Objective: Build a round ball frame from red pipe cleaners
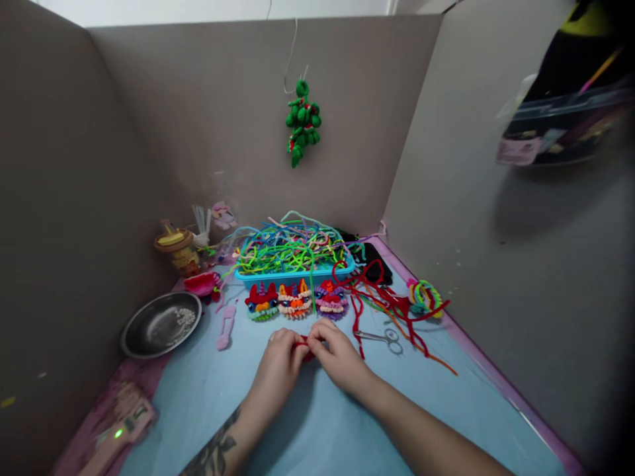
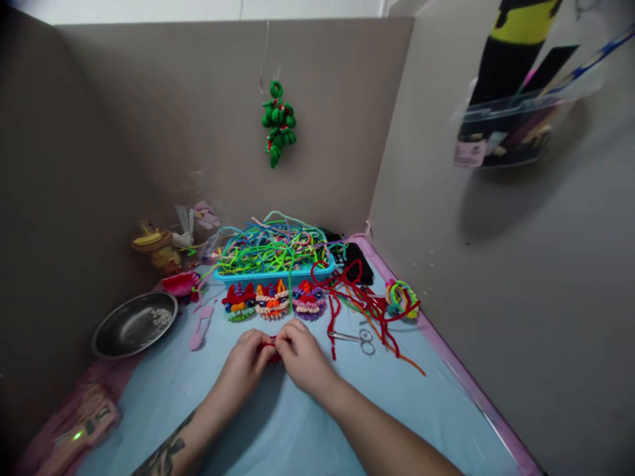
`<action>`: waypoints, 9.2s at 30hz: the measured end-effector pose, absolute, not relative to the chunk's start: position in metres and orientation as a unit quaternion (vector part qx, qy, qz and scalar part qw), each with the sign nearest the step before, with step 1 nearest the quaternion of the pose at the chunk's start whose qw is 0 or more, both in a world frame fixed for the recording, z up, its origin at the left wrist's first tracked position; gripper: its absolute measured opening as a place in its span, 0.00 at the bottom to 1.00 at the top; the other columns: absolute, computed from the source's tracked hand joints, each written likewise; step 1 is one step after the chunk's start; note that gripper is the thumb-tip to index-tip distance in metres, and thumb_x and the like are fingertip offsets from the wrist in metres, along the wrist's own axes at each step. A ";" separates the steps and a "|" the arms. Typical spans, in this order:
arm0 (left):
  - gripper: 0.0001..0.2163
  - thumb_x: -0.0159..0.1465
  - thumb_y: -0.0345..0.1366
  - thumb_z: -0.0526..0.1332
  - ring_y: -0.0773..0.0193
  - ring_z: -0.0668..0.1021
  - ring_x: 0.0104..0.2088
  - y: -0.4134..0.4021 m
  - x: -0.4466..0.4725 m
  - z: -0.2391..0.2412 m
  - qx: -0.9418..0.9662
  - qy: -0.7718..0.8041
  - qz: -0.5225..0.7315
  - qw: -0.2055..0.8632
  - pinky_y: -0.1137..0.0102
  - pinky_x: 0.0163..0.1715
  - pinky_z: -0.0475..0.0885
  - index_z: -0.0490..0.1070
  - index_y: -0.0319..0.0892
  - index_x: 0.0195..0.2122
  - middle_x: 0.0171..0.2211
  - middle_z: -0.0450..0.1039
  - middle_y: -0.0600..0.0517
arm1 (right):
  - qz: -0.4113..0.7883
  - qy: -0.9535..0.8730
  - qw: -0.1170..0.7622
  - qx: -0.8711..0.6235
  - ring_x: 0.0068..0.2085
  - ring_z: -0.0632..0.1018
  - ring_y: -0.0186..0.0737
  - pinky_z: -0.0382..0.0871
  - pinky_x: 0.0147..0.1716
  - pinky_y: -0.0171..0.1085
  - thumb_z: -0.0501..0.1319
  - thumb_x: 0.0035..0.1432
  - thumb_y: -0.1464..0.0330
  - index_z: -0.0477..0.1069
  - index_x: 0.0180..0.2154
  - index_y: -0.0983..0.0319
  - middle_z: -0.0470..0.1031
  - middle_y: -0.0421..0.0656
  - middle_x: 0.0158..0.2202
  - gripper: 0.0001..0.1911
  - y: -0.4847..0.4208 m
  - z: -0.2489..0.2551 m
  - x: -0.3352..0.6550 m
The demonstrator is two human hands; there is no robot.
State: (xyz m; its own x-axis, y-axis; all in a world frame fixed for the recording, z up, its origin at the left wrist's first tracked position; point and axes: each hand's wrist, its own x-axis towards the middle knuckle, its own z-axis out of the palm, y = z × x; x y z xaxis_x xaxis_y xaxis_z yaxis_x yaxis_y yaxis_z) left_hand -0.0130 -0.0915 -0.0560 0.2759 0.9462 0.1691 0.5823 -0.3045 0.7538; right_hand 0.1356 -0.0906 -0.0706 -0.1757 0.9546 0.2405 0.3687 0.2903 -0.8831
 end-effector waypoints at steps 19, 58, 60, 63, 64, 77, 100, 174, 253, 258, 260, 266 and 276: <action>0.09 0.51 0.36 0.67 0.67 0.74 0.27 -0.072 -0.022 -0.052 0.244 0.362 0.485 0.758 0.71 0.31 0.70 0.69 0.39 0.29 0.26 0.72 0.55 | 0.663 -0.398 0.504 -0.385 0.31 0.76 0.37 0.66 0.33 0.36 0.63 0.50 0.60 0.69 0.41 0.60 0.76 0.41 0.32 0.17 -0.085 -0.072 0.141; 0.14 0.49 0.43 0.69 0.67 0.73 0.24 -0.077 -0.019 -0.056 0.445 0.419 0.429 0.665 0.72 0.29 0.66 0.76 0.36 0.30 0.23 0.75 0.51 | 0.220 -0.694 0.475 -0.494 0.52 0.68 0.46 0.62 0.52 0.45 0.62 0.50 0.74 0.73 0.22 0.59 0.69 0.45 0.47 0.07 -0.095 -0.063 0.141; 0.14 0.49 0.44 0.69 0.67 0.72 0.23 -0.077 -0.018 -0.055 0.464 0.422 0.424 0.653 0.72 0.27 0.65 0.75 0.36 0.27 0.21 0.74 0.52 | 0.219 -0.691 0.475 -0.498 0.52 0.68 0.46 0.61 0.52 0.45 0.63 0.51 0.73 0.74 0.23 0.59 0.69 0.45 0.47 0.07 -0.095 -0.064 0.141; 0.15 0.48 0.46 0.69 0.67 0.71 0.22 -0.076 -0.018 -0.053 0.480 0.422 0.419 0.646 0.72 0.26 0.64 0.74 0.37 0.25 0.19 0.72 0.53 | 0.211 -0.693 0.472 -0.503 0.52 0.68 0.46 0.61 0.52 0.46 0.63 0.51 0.73 0.73 0.22 0.59 0.69 0.45 0.47 0.08 -0.094 -0.066 0.141; 0.15 0.48 0.46 0.69 0.67 0.71 0.22 -0.076 -0.018 -0.053 0.479 0.423 0.419 0.645 0.73 0.26 0.64 0.74 0.37 0.24 0.19 0.72 0.53 | 0.208 -0.695 0.470 -0.503 0.52 0.68 0.46 0.61 0.52 0.46 0.63 0.50 0.74 0.73 0.22 0.59 0.69 0.45 0.46 0.08 -0.094 -0.066 0.141; 0.10 0.49 0.38 0.66 0.72 0.64 0.19 -0.077 -0.019 -0.050 0.402 0.436 0.421 0.686 0.75 0.22 0.57 0.68 0.37 0.19 0.15 0.63 0.57 | 0.238 -0.720 0.474 -0.448 0.51 0.68 0.46 0.63 0.50 0.46 0.62 0.53 0.70 0.73 0.30 0.58 0.68 0.46 0.48 0.02 -0.099 -0.063 0.139; 0.14 0.58 0.46 0.58 0.67 0.64 0.26 -0.079 -0.022 -0.051 0.597 0.423 0.318 0.603 0.72 0.28 0.59 0.64 0.39 0.26 0.23 0.63 0.56 | 0.268 -0.723 0.477 -0.421 0.35 0.74 0.37 0.68 0.35 0.35 0.56 0.58 0.75 0.74 0.35 0.58 0.73 0.41 0.31 0.09 -0.099 -0.058 0.139; 0.19 0.48 0.51 0.67 0.65 0.72 0.23 -0.072 -0.021 -0.053 0.522 0.428 0.385 0.630 0.70 0.28 0.66 0.72 0.37 0.25 0.21 0.73 0.52 | 0.305 -0.622 0.525 -0.494 0.41 0.73 0.41 0.68 0.42 0.41 0.57 0.56 0.66 0.67 0.40 0.59 0.71 0.43 0.38 0.08 -0.091 -0.069 0.142; 0.09 0.51 0.33 0.69 0.77 0.66 0.18 -0.061 -0.035 -0.063 0.240 0.379 0.429 0.784 0.82 0.14 0.57 0.72 0.36 0.31 0.21 0.66 0.57 | 0.588 -0.445 0.583 -0.342 0.36 0.74 0.39 0.67 0.34 0.36 0.57 0.38 0.77 0.66 0.36 0.58 0.74 0.40 0.36 0.19 -0.082 -0.068 0.146; 0.09 0.52 0.34 0.68 0.79 0.59 0.15 -0.061 -0.036 -0.061 0.251 0.370 0.422 0.789 0.82 0.13 0.50 0.70 0.36 0.29 0.18 0.58 0.60 | 0.599 -0.493 0.537 -0.331 0.44 0.75 0.40 0.69 0.43 0.40 0.59 0.41 0.76 0.64 0.49 0.56 0.71 0.43 0.49 0.29 -0.083 -0.068 0.146; 0.09 0.51 0.34 0.68 0.79 0.57 0.15 -0.062 -0.036 -0.059 0.255 0.366 0.420 0.790 0.82 0.13 0.49 0.68 0.37 0.27 0.17 0.56 0.61 | 0.598 -0.508 0.523 -0.333 0.46 0.75 0.41 0.68 0.46 0.42 0.61 0.43 0.75 0.64 0.50 0.56 0.70 0.44 0.51 0.29 -0.083 -0.068 0.145; 0.11 0.50 0.34 0.69 0.79 0.57 0.15 -0.063 -0.036 -0.056 0.259 0.370 0.426 0.784 0.82 0.13 0.48 0.67 0.37 0.26 0.18 0.55 0.61 | 0.579 -0.518 0.523 -0.351 0.36 0.76 0.36 0.70 0.38 0.38 0.64 0.43 0.75 0.66 0.44 0.59 0.73 0.42 0.42 0.23 -0.082 -0.072 0.145; 0.10 0.50 0.35 0.68 0.78 0.57 0.15 -0.064 -0.036 -0.055 0.258 0.381 0.427 0.779 0.82 0.13 0.48 0.67 0.37 0.26 0.17 0.54 0.61 | 0.535 -0.542 0.536 -0.364 0.34 0.75 0.36 0.69 0.35 0.36 0.64 0.43 0.74 0.64 0.36 0.59 0.71 0.38 0.33 0.16 -0.081 -0.072 0.145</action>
